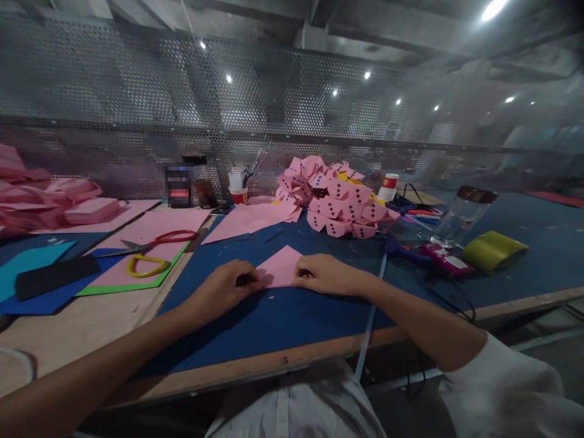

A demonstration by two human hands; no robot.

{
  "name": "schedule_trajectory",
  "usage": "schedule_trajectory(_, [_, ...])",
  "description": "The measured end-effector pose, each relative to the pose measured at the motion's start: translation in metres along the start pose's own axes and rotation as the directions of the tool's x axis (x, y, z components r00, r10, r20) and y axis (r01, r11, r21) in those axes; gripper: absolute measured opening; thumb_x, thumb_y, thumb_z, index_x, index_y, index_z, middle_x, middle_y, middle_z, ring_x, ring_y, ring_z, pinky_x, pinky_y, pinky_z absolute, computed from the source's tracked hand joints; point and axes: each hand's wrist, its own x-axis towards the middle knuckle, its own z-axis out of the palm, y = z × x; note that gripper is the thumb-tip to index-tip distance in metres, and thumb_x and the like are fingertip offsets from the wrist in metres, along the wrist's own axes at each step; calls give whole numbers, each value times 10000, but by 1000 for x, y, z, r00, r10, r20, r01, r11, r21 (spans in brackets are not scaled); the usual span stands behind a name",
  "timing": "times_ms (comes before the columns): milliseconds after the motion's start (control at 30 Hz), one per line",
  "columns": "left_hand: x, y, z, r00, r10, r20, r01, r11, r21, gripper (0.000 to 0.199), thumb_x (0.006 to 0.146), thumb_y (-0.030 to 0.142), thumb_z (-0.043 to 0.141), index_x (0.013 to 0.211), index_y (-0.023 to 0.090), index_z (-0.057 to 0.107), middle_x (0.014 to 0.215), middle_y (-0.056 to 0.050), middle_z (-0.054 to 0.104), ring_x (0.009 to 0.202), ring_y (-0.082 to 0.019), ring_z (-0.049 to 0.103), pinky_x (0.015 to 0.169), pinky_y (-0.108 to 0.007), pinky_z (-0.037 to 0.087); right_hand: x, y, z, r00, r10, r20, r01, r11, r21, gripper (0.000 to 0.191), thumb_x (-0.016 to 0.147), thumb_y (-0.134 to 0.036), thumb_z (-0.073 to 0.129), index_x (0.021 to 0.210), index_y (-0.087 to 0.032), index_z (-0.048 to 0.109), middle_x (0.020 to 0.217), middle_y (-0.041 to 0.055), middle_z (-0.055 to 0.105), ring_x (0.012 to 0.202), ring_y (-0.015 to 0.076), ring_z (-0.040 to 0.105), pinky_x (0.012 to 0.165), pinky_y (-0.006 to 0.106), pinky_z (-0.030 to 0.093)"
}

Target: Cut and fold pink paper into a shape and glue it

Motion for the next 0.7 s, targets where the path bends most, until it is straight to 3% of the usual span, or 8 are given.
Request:
schedule_trajectory(400, [-1,8,-9,999,-41,19,41,999,-29,362,873,553,614,834,206,708,817,-29,711,749,-201,643,655,-276,464,-1,1,-3,999,5,34,-6,999,35,199,911,-333,647,910,-148,719,853,43,698,748,145,586,636,240,344])
schedule_trajectory(700, [2,2,-7,997,-82,14,82,996,-27,366,833,573,654,817,214,723,788,-32,702,736,-212,643,654,-289,461,-1,-2,-5,997,66,31,-65,998,-12,217,900,-366,657,886,-159,720,844,38,705,736,145,580,618,245,320])
